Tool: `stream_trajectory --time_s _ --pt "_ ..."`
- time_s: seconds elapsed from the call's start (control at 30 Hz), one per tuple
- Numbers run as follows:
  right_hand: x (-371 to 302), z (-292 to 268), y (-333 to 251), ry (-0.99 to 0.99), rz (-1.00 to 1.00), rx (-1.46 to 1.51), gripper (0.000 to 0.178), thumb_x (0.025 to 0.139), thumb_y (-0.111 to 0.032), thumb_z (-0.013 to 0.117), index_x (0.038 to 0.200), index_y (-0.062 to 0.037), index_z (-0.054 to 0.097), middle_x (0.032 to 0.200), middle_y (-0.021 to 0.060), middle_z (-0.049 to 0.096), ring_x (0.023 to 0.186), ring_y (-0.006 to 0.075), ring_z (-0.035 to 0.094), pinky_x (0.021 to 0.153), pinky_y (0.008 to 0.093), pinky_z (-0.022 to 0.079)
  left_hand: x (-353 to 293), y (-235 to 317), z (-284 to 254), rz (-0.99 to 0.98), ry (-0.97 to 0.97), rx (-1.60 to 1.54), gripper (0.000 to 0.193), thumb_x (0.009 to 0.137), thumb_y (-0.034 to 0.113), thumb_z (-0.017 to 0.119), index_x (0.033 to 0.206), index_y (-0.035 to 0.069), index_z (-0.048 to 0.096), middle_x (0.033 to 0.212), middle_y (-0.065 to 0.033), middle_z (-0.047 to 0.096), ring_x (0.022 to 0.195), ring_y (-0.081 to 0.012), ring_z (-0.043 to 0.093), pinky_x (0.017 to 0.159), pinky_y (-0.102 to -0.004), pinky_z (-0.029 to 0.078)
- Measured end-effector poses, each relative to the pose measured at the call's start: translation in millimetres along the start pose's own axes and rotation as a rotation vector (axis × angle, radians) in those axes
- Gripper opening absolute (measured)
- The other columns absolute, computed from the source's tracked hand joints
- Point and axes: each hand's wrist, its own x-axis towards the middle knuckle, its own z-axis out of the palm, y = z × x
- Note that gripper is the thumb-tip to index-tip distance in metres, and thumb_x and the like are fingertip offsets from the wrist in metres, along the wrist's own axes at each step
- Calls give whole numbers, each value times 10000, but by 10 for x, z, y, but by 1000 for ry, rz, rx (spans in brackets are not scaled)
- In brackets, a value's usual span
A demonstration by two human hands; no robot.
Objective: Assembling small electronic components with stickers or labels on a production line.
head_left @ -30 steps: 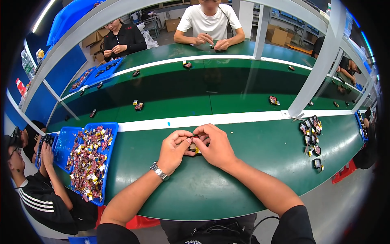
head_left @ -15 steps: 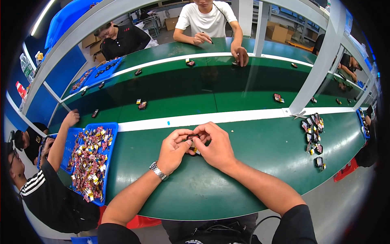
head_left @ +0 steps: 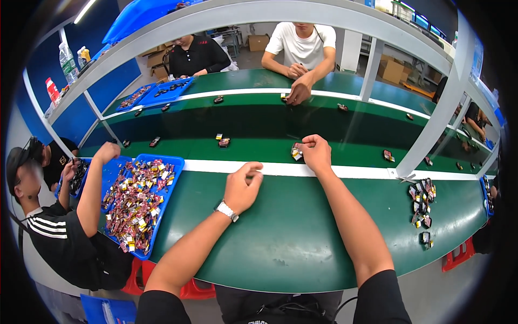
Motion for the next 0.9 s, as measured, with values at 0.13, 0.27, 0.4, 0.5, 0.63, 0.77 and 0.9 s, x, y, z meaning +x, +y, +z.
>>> stream_trajectory --time_s 0.13,0.27,0.4,0.5,0.63,0.77,0.9 --pt "140 -24 118 9 -117 -230 259 804 -149 746 1004 -17 649 935 141 681 910 300 654 825 415 510 436 -486 -363 82 356 580 324 860 228 703 1076 -2 628 1024 -166 648 943 -312 638 800 -423 519" --pt "-411 -82 -111 45 -471 -182 225 807 -71 685 1013 -15 618 1012 163 605 909 320 594 808 423 481 741 -602 -632 -185 336 745 518 808 415 747 1078 -9 623 1090 -181 606 1066 -357 595 860 -459 509" --pt "-1046 -287 -77 -106 -551 -86 236 794 -28 679 1022 -36 618 1008 113 626 870 256 606 728 359 515 939 -578 -444 -238 331 733 496 767 448 772 1035 45 662 1077 -166 618 1057 -344 612 886 -436 511" --pt "-1114 -334 -117 -138 -604 -87 204 791 -17 665 992 -36 630 1001 122 622 933 298 613 785 382 511 1008 -752 -501 -109 386 700 376 729 364 802 957 80 708 972 -127 649 950 -326 646 841 -430 519" --pt "-1075 -244 -129 -150 -592 -48 235 806 -29 679 1035 -56 632 1054 123 612 1010 307 595 829 387 500 761 -574 -570 4 210 501 374 715 258 801 1020 65 703 913 -89 643 808 -250 636 777 -371 529" --pt "-1116 -339 -257 -131 -725 -28 301 823 -68 714 1115 -69 641 1133 107 599 1052 292 580 884 377 490 360 -95 -422 10 -217 38 447 756 52 775 1180 32 634 1116 -74 683 980 -158 663 849 -299 538" --pt "-1226 -378 -354 -253 -754 23 305 830 -72 722 1130 -79 667 1143 100 609 1071 275 586 898 373 494 -60 156 -322 -30 -502 -212 461 808 -18 723 1243 -14 569 1167 -88 651 1060 -166 656 949 -318 527"
